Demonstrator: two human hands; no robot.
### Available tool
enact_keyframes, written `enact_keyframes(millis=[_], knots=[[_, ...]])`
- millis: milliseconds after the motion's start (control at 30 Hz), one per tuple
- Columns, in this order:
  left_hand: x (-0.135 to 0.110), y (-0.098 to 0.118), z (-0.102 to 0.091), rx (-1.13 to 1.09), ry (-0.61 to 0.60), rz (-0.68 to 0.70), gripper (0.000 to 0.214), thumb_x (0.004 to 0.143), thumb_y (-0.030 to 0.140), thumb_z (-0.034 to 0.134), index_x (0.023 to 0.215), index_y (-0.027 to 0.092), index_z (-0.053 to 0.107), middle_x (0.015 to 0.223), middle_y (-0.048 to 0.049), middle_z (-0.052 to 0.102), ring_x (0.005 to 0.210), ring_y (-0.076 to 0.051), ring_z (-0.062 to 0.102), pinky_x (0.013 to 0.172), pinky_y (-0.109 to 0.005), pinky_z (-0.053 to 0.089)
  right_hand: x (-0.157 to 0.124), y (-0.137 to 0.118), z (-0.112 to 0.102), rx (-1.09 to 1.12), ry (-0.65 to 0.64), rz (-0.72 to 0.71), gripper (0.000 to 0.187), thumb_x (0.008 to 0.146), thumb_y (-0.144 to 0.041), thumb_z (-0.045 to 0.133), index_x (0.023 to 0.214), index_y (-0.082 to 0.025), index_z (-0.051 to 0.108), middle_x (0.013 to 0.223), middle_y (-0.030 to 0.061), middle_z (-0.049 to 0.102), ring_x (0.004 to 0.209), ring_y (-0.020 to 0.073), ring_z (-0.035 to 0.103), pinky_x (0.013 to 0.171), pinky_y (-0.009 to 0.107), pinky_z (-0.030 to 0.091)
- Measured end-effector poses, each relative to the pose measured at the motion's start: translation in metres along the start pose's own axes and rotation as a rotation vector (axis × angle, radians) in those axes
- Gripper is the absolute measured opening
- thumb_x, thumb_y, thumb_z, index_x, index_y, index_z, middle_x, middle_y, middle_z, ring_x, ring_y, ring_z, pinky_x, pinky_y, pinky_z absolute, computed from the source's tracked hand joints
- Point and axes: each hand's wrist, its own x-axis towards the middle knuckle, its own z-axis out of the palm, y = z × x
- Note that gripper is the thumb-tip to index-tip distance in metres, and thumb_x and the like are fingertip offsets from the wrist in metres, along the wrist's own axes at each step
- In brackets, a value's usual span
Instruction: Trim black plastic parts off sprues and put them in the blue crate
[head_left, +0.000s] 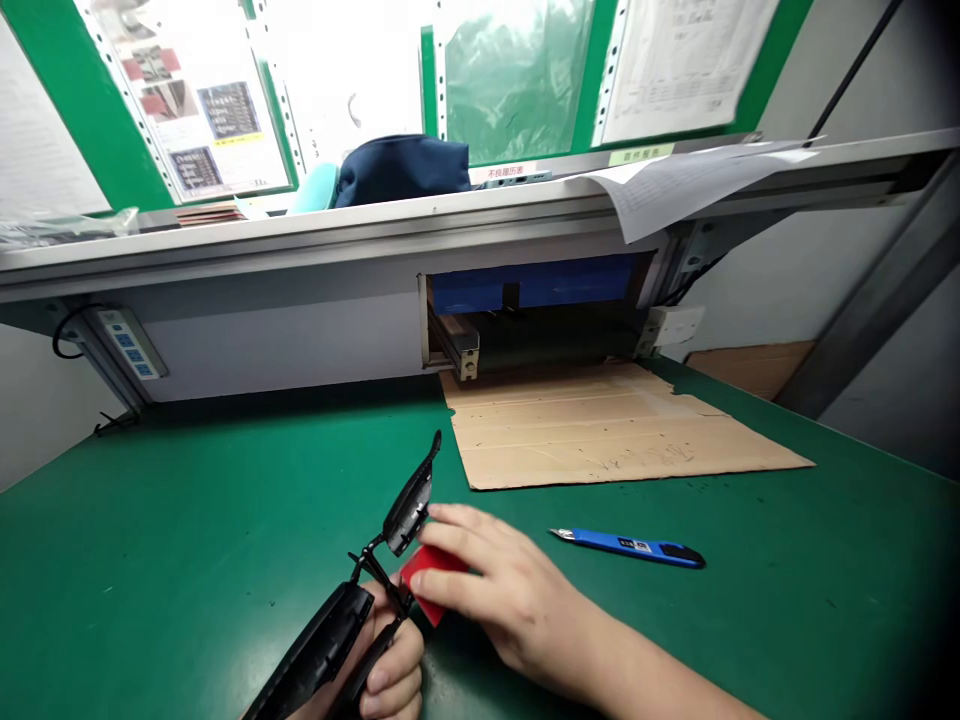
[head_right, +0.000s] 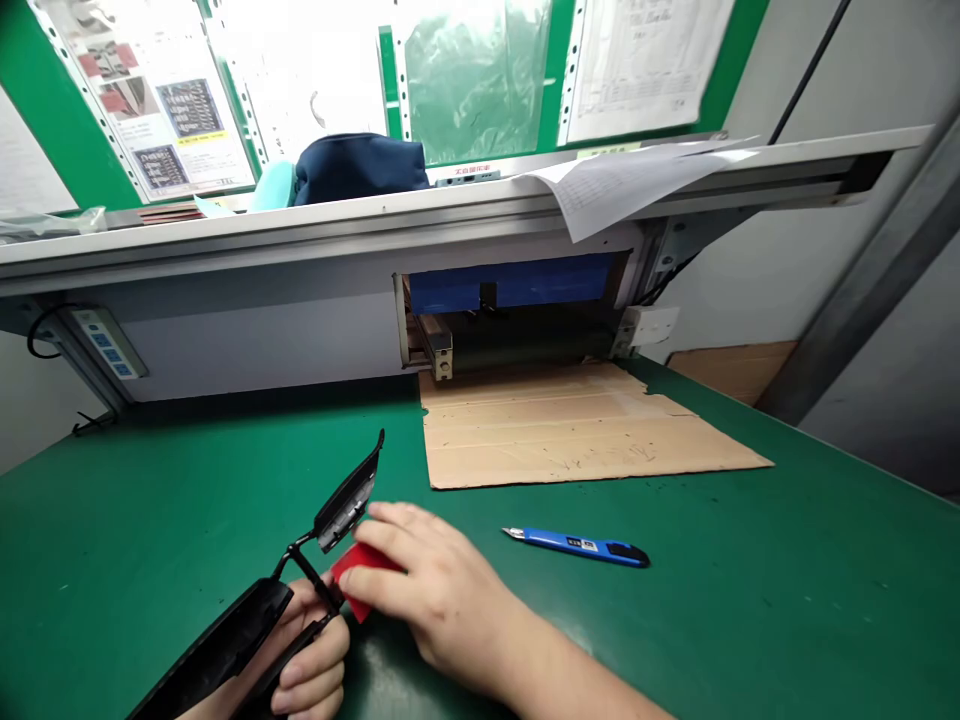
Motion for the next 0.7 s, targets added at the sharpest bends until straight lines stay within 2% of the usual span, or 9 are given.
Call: enact_keyframes(millis=[33, 100, 167, 200, 367, 533, 700], knots=[[0.0, 0.001, 0.0, -0.02, -0.011, 0.015, 0.049, 0.091, 0.045, 0.048, 0.052, 0.016, 0.058, 0.038, 0.0043, 0.029, 0.031, -0.007, 0.025, 0.039, -0.024, 0.025, 0.0, 0.005, -0.001, -0.03, 0.037, 0.05, 0.04, 0.093, -0.009, 0.04, 0.124, -0.025, 0.058, 0.131, 0.0087, 0.049, 0.126, 0.0292, 0.039, 0.103, 0.051, 0.038], [-0.002, 0.004, 0.0, -0.066, -0.044, 0.056, 0.039, 0.096, 0.036, 0.038, 0.086, 0.016, 0.07, 0.041, 0.0057, 0.031, 0.032, -0.007, 0.021, 0.04, -0.023, 0.026, -0.002, 0.015, -0.005, -0.068, 0.158, 0.217, 0.036, 0.093, -0.009, 0.04, 0.118, -0.025, 0.06, 0.127, 0.0095, 0.051, 0.119, 0.03, 0.044, 0.097, 0.052, 0.042], [-0.005, 0.007, -0.001, -0.107, -0.095, 0.076, 0.041, 0.098, 0.031, 0.029, 0.121, 0.017, 0.06, 0.044, 0.0062, 0.033, 0.033, -0.008, 0.02, 0.041, -0.023, 0.028, -0.003, 0.023, -0.008, -0.04, 0.255, 0.344, 0.031, 0.094, -0.012, 0.042, 0.116, -0.024, 0.059, 0.125, 0.0096, 0.05, 0.114, 0.0289, 0.047, 0.093, 0.049, 0.045], [-0.007, 0.009, -0.001, -0.124, -0.127, 0.07, 0.044, 0.099, 0.032, 0.026, 0.128, 0.015, 0.055, 0.043, 0.006, 0.034, 0.032, -0.008, 0.021, 0.042, -0.023, 0.029, -0.004, 0.025, -0.009, -0.007, 0.284, 0.363, 0.029, 0.095, -0.014, 0.043, 0.118, -0.025, 0.057, 0.125, 0.0091, 0.049, 0.114, 0.0281, 0.047, 0.093, 0.048, 0.046], [-0.012, 0.013, 0.001, -0.186, -0.147, 0.036, 0.05, 0.1, 0.034, 0.019, 0.132, 0.015, 0.052, 0.043, 0.0055, 0.034, 0.032, -0.008, 0.021, 0.042, -0.023, 0.028, -0.004, 0.016, -0.006, 0.091, 0.329, 0.323, 0.031, 0.097, -0.016, 0.042, 0.125, -0.026, 0.052, 0.131, 0.0069, 0.045, 0.12, 0.0261, 0.043, 0.1, 0.045, 0.041], [-0.014, 0.014, 0.006, -0.198, -0.151, 0.022, 0.05, 0.099, 0.036, 0.021, 0.135, 0.015, 0.05, 0.041, 0.006, 0.032, 0.031, -0.008, 0.019, 0.042, -0.022, 0.028, -0.004, 0.011, -0.005, 0.137, 0.346, 0.329, 0.032, 0.098, -0.018, 0.042, 0.129, -0.025, 0.05, 0.132, 0.0074, 0.044, 0.12, 0.0254, 0.043, 0.1, 0.043, 0.04], [-0.013, 0.015, 0.01, -0.188, -0.164, 0.02, 0.048, 0.099, 0.037, 0.026, 0.131, 0.016, 0.055, 0.04, 0.0063, 0.031, 0.03, -0.007, 0.018, 0.041, -0.021, 0.028, -0.004, 0.009, -0.006, 0.171, 0.335, 0.319, 0.033, 0.099, -0.021, 0.044, 0.132, -0.024, 0.047, 0.133, 0.0071, 0.043, 0.12, 0.0246, 0.042, 0.101, 0.042, 0.039]])
